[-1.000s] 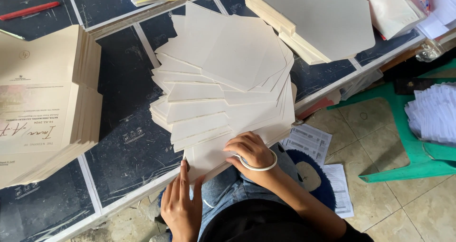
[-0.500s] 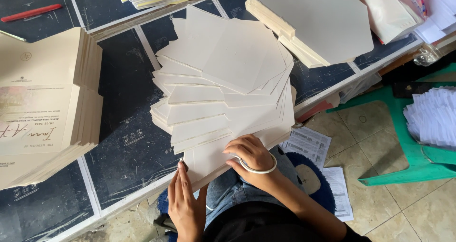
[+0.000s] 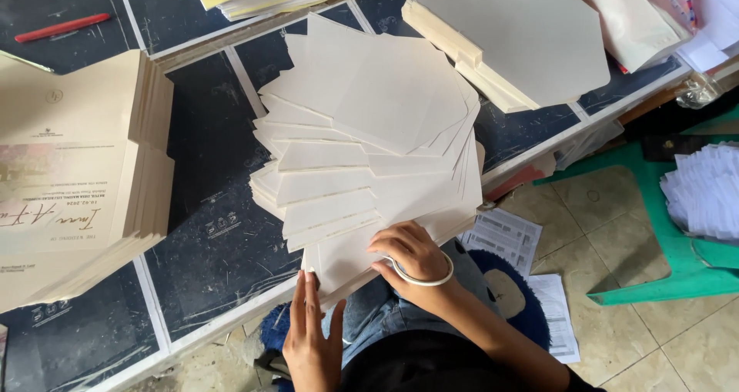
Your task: The person sits on a low stool and handles a stack of white papers, aligning them and placing them on a table. They repeatedly pick up and adjust the stack of papers with both hands.
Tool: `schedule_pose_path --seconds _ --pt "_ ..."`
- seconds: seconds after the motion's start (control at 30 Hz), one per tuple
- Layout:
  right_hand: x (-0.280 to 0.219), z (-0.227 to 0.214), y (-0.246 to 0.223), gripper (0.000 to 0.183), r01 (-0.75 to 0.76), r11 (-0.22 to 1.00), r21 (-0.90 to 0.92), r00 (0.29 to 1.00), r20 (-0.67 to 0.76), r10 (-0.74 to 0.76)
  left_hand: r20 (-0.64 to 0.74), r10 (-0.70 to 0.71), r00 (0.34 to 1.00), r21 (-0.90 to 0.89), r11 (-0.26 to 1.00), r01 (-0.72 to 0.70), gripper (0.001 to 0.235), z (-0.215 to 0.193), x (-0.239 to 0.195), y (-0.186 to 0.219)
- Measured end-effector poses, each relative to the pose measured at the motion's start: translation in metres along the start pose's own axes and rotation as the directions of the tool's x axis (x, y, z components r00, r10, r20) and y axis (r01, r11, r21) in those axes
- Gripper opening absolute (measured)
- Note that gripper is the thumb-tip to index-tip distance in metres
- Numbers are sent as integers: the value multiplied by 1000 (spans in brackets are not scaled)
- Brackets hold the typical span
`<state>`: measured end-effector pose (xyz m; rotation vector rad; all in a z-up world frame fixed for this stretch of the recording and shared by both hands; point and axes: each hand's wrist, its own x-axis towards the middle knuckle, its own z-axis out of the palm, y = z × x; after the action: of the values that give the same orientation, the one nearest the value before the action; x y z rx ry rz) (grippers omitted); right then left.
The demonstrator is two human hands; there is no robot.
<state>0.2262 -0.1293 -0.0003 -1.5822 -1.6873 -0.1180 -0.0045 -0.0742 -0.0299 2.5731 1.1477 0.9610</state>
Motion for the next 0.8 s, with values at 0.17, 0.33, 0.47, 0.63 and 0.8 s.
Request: schedule_pose_path --seconds 0.17,0.33,0.47,0.63,0.8 --pt "2 -3 -1 21 -22 1000 5 1000 10 22 -39 -122 992 -135 984 116 70 -2 3 9" --pt "-2 -4 0 28 -150 984 99 989 6 150 -18 22 1000 -152 988 -25 83 -10 5 1" --pt "9 -13 -16 14 -259 901 348 965 58 255 -26 6 1000 97 995 -3 85 -28 20 -16" --pt "19 2 -36 7 -255 922 292 967 70 245 -43 -41 998 -252 967 29 70 -28 46 -29" --pt "17 27 -45 8 -299 905 303 951 168 258 112 -136 984 -441 881 172 77 -26 49 -37"
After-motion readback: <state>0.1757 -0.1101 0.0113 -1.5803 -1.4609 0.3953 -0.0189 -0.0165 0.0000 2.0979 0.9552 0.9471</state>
